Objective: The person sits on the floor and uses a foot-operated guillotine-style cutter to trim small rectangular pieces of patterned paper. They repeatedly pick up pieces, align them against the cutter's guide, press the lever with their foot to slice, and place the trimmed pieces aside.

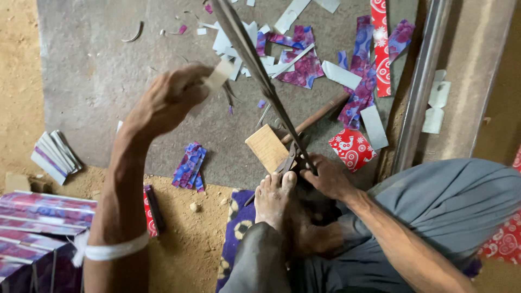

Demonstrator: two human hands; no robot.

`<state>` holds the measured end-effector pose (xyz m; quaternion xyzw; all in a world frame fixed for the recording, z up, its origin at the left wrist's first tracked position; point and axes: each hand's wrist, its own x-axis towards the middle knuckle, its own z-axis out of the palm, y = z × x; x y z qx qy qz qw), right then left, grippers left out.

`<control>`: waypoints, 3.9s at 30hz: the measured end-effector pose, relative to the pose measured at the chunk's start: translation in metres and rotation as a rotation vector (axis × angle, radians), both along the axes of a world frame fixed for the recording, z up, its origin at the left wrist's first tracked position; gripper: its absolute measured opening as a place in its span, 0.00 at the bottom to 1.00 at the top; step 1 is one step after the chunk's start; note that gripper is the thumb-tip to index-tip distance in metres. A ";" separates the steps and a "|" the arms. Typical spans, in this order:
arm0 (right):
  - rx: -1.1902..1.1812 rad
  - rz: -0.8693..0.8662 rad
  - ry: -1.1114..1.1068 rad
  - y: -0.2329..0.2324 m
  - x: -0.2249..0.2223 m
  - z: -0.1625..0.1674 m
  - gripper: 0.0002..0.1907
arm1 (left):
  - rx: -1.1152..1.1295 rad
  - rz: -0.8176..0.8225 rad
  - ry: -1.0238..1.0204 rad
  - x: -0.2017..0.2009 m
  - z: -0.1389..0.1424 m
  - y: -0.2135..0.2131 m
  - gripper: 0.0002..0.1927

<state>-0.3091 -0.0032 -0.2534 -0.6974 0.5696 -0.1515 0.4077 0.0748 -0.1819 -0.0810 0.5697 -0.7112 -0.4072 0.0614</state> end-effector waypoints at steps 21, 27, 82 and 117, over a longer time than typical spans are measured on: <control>-0.637 0.108 0.347 -0.266 0.021 0.003 0.16 | -0.459 0.454 -0.509 0.048 -0.179 0.201 0.26; -0.416 0.125 0.441 -0.292 0.030 0.003 0.09 | -0.133 0.696 -0.370 0.058 -0.179 0.205 0.28; -0.183 -0.459 -0.483 -0.038 0.010 0.137 0.20 | 0.321 0.662 1.145 -0.162 -0.044 0.139 0.19; -0.006 -0.179 0.159 0.012 0.021 0.022 0.28 | -0.462 0.735 0.833 -0.012 0.006 -0.023 0.10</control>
